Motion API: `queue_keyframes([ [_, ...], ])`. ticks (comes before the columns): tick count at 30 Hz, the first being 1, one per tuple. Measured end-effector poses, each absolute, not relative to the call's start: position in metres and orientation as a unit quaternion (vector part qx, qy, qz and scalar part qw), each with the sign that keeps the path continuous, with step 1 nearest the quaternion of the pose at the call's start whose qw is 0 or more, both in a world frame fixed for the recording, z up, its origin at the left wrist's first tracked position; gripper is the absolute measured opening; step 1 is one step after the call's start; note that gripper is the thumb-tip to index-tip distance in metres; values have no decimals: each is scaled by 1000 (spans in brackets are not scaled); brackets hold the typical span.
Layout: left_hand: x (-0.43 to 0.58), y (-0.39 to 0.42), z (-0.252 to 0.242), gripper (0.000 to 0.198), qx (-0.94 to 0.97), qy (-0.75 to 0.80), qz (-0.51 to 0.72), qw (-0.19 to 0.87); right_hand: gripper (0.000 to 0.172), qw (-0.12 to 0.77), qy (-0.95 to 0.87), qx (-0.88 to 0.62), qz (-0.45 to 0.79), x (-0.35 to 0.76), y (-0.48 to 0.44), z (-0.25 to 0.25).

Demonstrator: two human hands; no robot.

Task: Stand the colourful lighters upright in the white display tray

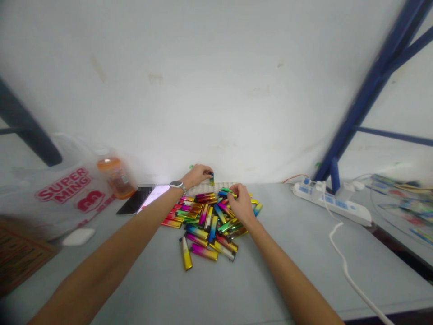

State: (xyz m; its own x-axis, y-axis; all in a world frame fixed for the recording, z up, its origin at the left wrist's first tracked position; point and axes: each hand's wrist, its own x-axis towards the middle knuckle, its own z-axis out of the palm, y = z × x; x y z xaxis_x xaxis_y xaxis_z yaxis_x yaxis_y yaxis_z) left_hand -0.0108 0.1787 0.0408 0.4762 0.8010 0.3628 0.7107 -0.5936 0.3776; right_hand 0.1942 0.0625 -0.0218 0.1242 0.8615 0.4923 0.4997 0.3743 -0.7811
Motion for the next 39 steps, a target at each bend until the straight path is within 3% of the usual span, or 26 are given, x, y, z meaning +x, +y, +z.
queue_keyframes([
  [9,-10,177,33,17,857,444,250,80,12,449,-694,-548,132,198,74,-22],
  [19,-5,157,21,24,878,415,232,-46,19,285,-758,-587,23,197,78,-10],
  [27,-9,142,14,39,854,462,215,-109,28,167,-787,-592,-50,182,79,0],
  [32,-14,139,17,54,860,462,179,-125,24,135,-794,-589,-75,179,87,4],
  [36,-18,131,18,59,850,460,234,-105,18,120,-813,-559,-109,178,89,7],
  [39,-21,113,19,49,831,441,333,-66,17,151,-821,-536,-123,178,81,12],
])
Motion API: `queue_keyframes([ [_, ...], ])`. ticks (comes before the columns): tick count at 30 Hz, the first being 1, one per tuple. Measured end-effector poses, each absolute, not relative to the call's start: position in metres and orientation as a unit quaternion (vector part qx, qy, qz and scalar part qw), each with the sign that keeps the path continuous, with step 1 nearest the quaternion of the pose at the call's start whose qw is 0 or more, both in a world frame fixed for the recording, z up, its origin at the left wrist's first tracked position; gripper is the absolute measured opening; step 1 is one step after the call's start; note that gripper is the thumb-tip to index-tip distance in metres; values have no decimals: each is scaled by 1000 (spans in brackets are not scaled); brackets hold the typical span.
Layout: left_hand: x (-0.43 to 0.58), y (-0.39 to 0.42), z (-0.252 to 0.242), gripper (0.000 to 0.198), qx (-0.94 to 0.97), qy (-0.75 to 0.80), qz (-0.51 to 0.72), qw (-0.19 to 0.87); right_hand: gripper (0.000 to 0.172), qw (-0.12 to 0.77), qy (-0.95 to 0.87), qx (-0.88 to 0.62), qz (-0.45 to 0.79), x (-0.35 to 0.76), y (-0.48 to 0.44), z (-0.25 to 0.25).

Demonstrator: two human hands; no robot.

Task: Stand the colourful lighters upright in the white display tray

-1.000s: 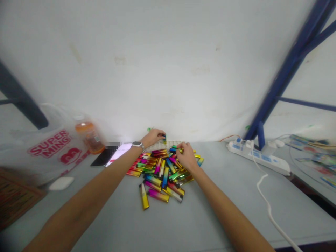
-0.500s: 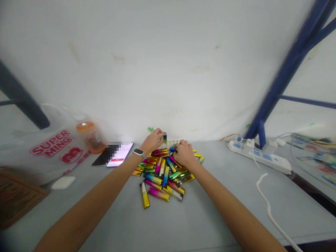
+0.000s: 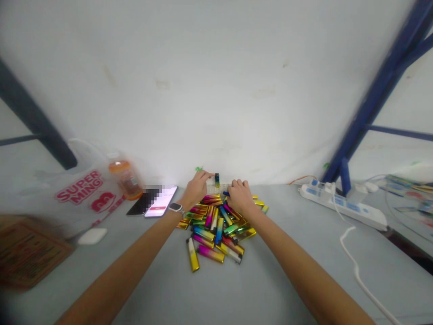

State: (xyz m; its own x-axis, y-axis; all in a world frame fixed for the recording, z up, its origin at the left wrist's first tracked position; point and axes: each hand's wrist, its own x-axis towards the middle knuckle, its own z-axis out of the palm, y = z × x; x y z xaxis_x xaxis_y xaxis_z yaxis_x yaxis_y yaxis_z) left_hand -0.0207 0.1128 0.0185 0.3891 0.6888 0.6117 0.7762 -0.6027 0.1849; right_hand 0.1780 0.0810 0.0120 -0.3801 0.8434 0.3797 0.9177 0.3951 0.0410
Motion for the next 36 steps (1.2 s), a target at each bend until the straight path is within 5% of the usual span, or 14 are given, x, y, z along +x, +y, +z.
queue_keyframes([
  [4,-21,75,13,38,-801,-413,-434,-13,15,257,-820,-510,-50,176,62,18],
  [10,-12,29,8,25,-731,-392,-547,-116,15,490,-690,-366,387,155,35,9],
  [14,-11,14,11,18,-695,-397,-579,-153,25,546,-517,-386,534,135,13,2],
  [23,7,2,-10,16,-741,-363,-519,-223,52,546,-526,-380,531,134,-7,1],
  [36,6,-1,-10,22,-774,-340,-496,-199,49,595,-550,-396,432,131,-7,-13],
])
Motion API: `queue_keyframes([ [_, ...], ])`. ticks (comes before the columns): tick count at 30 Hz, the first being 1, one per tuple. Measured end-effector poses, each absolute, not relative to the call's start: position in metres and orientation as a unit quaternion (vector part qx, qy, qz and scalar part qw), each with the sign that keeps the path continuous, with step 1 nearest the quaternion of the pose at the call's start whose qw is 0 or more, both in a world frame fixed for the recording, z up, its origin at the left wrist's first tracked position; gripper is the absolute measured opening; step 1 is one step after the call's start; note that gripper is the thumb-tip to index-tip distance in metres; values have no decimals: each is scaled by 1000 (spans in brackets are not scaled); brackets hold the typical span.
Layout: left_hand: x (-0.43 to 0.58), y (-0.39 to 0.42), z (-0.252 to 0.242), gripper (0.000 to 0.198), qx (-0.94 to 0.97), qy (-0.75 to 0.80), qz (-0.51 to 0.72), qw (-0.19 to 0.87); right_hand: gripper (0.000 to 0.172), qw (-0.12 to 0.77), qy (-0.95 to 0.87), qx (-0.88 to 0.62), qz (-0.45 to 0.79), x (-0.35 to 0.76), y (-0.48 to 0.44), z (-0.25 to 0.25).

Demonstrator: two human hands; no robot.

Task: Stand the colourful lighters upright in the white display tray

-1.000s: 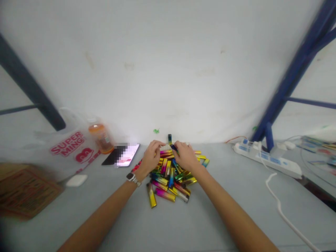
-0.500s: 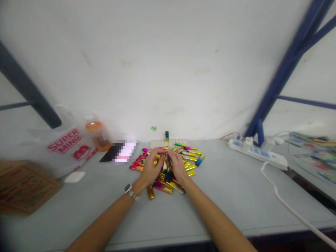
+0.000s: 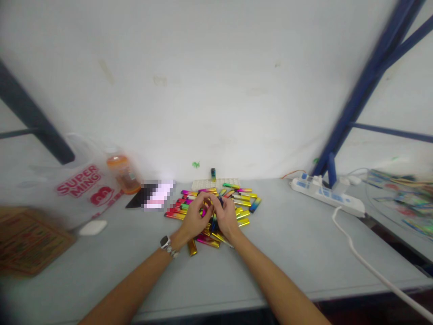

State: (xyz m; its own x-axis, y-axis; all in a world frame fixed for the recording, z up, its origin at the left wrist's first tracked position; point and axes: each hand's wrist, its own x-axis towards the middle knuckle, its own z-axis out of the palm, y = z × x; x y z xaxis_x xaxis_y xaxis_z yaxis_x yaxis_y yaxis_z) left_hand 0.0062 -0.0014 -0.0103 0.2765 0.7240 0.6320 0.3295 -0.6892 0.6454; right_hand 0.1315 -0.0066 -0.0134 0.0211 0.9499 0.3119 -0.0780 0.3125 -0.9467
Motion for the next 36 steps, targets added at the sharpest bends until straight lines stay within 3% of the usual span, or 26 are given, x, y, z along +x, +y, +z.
queue_keyframes([
  [17,6,-1,-10,23,768,350,497,200,30,611,-560,-444,339,127,-6,-9],
  [29,6,-1,-10,21,766,353,497,205,30,607,-554,-452,347,127,-4,-10],
  [36,6,-1,-10,18,769,354,494,198,38,599,-555,-444,369,128,-5,-11],
])
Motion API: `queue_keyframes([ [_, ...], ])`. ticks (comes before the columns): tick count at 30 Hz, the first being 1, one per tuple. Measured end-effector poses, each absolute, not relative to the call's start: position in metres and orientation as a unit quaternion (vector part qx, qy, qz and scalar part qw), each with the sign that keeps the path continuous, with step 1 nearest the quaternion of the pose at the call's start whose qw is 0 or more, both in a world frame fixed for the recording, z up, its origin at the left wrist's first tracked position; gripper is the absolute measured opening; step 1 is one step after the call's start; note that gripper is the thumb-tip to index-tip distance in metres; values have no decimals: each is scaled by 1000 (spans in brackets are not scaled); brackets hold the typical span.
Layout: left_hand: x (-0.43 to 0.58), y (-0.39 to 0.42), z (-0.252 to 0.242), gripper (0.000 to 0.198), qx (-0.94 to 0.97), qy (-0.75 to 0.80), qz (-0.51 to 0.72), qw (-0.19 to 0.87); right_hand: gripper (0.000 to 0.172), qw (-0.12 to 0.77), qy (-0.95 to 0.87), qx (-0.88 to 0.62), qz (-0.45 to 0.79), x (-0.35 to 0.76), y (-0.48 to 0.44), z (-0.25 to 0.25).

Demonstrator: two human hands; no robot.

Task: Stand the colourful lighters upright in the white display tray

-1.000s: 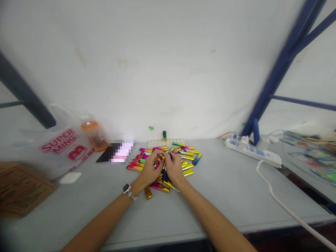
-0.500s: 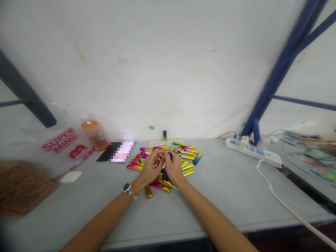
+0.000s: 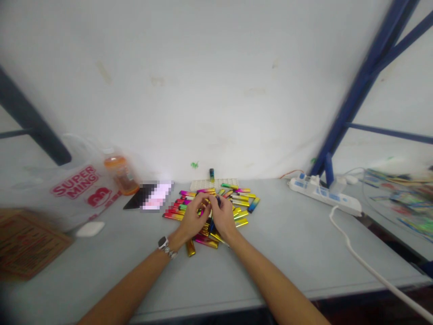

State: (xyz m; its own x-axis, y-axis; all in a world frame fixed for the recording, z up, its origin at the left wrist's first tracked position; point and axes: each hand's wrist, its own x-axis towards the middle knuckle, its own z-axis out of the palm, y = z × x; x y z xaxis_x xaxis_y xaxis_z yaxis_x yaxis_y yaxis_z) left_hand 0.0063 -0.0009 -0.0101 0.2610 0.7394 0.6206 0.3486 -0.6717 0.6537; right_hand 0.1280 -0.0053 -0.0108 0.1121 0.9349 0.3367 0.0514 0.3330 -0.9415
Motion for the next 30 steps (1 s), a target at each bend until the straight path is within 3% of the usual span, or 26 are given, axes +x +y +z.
queue_keyframes([
  [14,7,0,-11,20,770,344,501,195,41,598,-552,-420,402,130,-10,-10],
  [30,6,0,-12,25,766,346,499,209,27,607,-556,-454,341,128,-2,-14],
])
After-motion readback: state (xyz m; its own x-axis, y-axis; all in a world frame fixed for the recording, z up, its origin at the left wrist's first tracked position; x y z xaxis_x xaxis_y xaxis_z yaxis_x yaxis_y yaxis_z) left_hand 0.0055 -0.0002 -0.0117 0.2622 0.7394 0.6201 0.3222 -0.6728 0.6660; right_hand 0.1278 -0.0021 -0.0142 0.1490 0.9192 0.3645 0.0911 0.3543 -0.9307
